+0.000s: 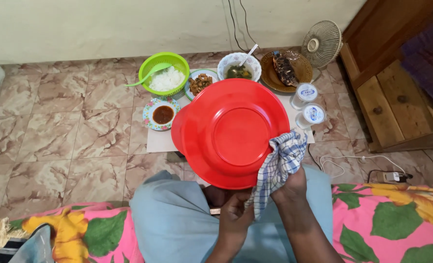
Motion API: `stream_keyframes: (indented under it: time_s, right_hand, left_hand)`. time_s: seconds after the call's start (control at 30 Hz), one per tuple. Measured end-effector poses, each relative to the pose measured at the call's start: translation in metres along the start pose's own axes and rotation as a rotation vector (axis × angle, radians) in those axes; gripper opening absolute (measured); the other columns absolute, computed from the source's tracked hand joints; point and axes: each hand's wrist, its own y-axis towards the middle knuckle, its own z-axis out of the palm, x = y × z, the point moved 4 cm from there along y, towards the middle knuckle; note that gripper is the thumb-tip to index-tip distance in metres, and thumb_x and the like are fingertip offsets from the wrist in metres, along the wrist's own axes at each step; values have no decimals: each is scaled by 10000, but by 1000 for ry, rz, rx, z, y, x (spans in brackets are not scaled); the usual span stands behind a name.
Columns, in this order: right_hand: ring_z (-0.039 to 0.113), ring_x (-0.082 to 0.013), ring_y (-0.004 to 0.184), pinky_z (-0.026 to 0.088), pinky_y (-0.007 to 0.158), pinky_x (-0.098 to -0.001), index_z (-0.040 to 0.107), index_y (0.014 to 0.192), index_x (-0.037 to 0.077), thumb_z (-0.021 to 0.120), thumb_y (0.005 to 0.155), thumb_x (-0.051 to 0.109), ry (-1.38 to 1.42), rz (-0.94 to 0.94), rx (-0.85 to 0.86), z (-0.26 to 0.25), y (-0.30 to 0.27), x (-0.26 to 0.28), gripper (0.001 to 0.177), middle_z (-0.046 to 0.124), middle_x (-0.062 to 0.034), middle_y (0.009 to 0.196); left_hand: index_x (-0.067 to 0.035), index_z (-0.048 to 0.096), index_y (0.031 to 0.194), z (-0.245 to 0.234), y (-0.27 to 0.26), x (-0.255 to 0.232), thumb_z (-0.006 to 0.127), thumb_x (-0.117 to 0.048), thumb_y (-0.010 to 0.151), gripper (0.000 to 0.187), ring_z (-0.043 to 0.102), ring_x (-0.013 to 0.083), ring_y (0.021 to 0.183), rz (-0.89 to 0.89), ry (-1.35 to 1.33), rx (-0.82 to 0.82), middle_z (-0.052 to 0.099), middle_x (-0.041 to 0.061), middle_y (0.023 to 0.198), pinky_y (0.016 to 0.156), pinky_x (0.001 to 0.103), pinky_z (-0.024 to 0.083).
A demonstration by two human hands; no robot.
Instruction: The recorder is wiping a red plastic plate with a checkered cloth.
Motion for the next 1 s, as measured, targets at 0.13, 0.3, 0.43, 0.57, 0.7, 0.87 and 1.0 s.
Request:
stream_keyframes:
  time_s: [0.13, 0.3, 0.43, 0.57, 0.7, 0.87, 1.0]
  right_hand:
    - [657, -168, 1067, 515, 1039, -304, 595, 1211, 47, 582, 1032, 46, 16, 23, -9, 1, -1, 7, 180, 673, -56, 1117]
    - [649, -150, 1075, 511, 1032, -287, 570, 1244, 51, 578, 1052, 4, -74, -105, 58, 5, 0, 27, 198, 649, -41, 1115]
    - [653, -157, 1030, 524, 990, -282, 568, 1207, 40, 557, 1039, 40, -108, 26, 39, -5, -9, 29, 169, 651, -51, 1071]
    - [637, -172, 984, 526, 921, -296, 564, 1203, 46, 551, 1077, 31, -16, 165, 165, 0, -17, 24, 128, 638, -66, 1059]
    - [642, -178, 923, 540, 852, -322, 574, 1128, 37, 528, 1004, 104, -101, 281, 54, 11, -18, 18, 148, 651, -77, 1004]
    - [639, -179, 1020, 522, 954, -297, 587, 1196, 28, 564, 1099, 34, -46, 168, 205, 10, -13, 8, 100, 653, -85, 1079]
    - [675, -151, 996, 554, 928, -312, 636, 1154, 101, 582, 959, 103, -50, 234, -149, 5, -20, -9, 202, 702, -31, 1059]
  left_hand:
    - [10, 637, 1122, -20, 4, 6, 713, -51, 947, 200, 611, 94, 825, -67, -42, 32, 684, 43, 981, 711, 243, 519]
    - [-13, 654, 1174, -72, 26, 0, 582, -315, 1020, 347, 626, 133, 809, -53, 97, -43, 676, 62, 945, 695, 275, 519]
    - [-11, 547, 1369, -63, 35, -85, 440, -486, 987, 618, 655, 254, 1243, -16, -277, -60, 672, 117, 1365, 1037, 418, 521]
    - [12, 422, 1524, -44, 40, -150, 322, -606, 1057, 781, 503, 332, 1402, 76, -615, 156, 519, 189, 1521, 1162, 493, 400]
    - [-29, 374, 1551, -36, 44, -161, 354, -516, 1052, 698, 471, 308, 1432, 48, -559, 122, 461, 150, 1576, 1174, 487, 389]
    - [-17, 368, 1557, -29, 41, -165, 385, -465, 1070, 662, 463, 295, 1426, 131, -495, -24, 465, 142, 1573, 1191, 483, 364]
    - [-29, 376, 1545, -18, 39, -163, 369, -480, 1058, 664, 476, 296, 1423, 221, -562, -128, 476, 132, 1564, 1188, 486, 371]
